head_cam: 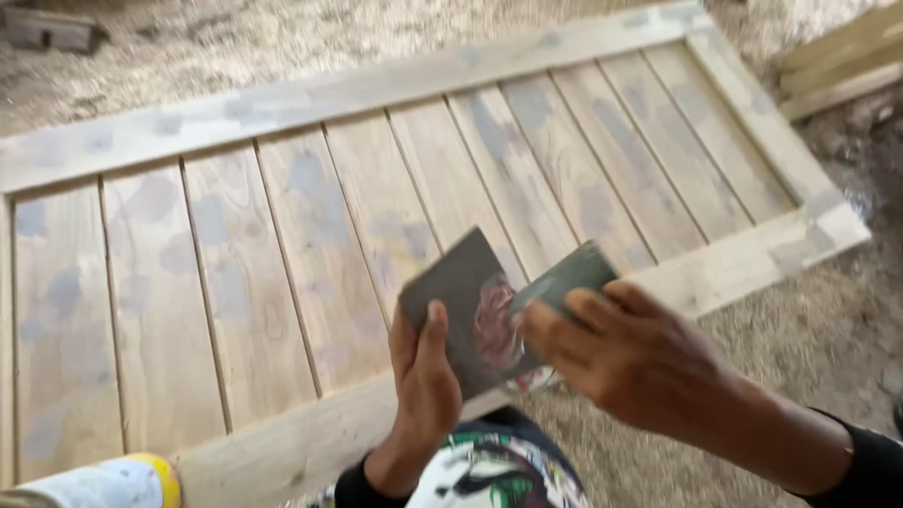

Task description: Applying wood filler to a wooden panel and sanding it down to refine the surface.

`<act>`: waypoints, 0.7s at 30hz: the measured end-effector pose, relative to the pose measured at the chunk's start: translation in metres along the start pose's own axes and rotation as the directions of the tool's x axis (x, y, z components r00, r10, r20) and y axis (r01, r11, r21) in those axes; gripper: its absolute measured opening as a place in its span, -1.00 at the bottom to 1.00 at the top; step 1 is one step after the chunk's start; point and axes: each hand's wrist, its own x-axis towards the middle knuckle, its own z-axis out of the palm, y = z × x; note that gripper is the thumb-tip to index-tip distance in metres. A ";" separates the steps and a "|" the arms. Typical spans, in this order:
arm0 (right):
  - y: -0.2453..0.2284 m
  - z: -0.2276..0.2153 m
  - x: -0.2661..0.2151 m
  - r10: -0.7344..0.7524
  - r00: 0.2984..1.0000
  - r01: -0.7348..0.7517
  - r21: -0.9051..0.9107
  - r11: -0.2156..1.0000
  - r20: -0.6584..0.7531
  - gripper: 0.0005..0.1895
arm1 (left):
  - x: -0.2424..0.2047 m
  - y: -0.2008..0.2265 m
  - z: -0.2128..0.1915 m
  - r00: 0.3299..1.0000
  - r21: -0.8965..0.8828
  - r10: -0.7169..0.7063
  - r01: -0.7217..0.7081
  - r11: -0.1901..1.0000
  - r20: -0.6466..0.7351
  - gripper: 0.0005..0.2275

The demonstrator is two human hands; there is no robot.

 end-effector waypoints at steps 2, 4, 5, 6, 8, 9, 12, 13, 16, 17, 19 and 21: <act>0.001 -0.002 0.010 -0.016 1.000 0.016 -0.026 1.000 0.006 -0.71 | 0.011 -0.001 0.003 1.000 0.001 0.000 0.000 1.000 -0.010 -0.73; -0.022 -0.003 -0.005 0.009 0.998 -0.009 0.010 1.000 0.055 -0.73 | -0.011 0.001 0.002 0.996 0.018 -0.084 0.084 0.996 -0.028 -0.73; -0.021 0.002 -0.011 -0.007 0.999 0.006 0.021 1.000 0.053 -0.74 | -0.006 0.003 0.006 0.996 -0.002 -0.082 0.082 0.997 -0.035 -0.73; -0.019 0.007 -0.017 -0.023 0.998 0.021 0.033 0.999 0.050 -0.75 | 0.000 0.006 0.009 0.996 -0.023 -0.081 0.080 0.997 -0.041 -0.73; -0.002 -0.007 0.001 -0.005 0.999 0.003 0.026 1.000 0.045 -0.69 | 0.014 0.005 0.013 1.000 0.013 -0.003 0.003 1.000 -0.015 -0.74; -0.008 -0.017 0.003 0.032 0.997 -0.037 0.073 0.997 0.069 -0.64 | 0.000 0.004 0.011 1.000 0.065 0.014 -0.014 0.998 -0.005 -0.75; -0.030 -0.030 -0.001 0.061 0.992 -0.078 0.162 0.984 0.107 -0.57 | -0.016 -0.013 -0.002 1.000 0.111 0.025 -0.027 0.993 0.016 -0.77; -0.022 -0.025 -0.003 0.054 0.994 -0.066 0.138 0.988 0.090 -0.57 | -0.009 -0.013 0.002 0.998 0.104 0.055 -0.057 0.993 0.024 -0.77; -0.002 -0.016 -0.008 0.064 0.993 -0.068 0.040 0.997 0.103 -0.54 | 0.011 -0.012 0.013 0.997 0.053 0.070 -0.071 0.996 0.020 -0.77; -0.011 -0.015 -0.014 0.065 0.991 -0.072 0.051 0.996 0.121 -0.56 | 0.005 -0.014 0.012 1.000 0.030 -0.023 0.023 0.999 0.000 -0.76; -0.019 -0.013 -0.023 0.074 0.988 -0.082 0.059 0.995 0.136 -0.58 | -0.004 -0.010 0.011 0.993 0.011 -0.116 0.116 0.993 -0.012 -0.76; -0.007 -0.011 -0.024 0.061 0.992 -0.066 0.043 0.997 0.114 -0.57 | 0.004 0.002 0.015 0.993 -0.044 -0.121 0.121 0.992 -0.013 -0.75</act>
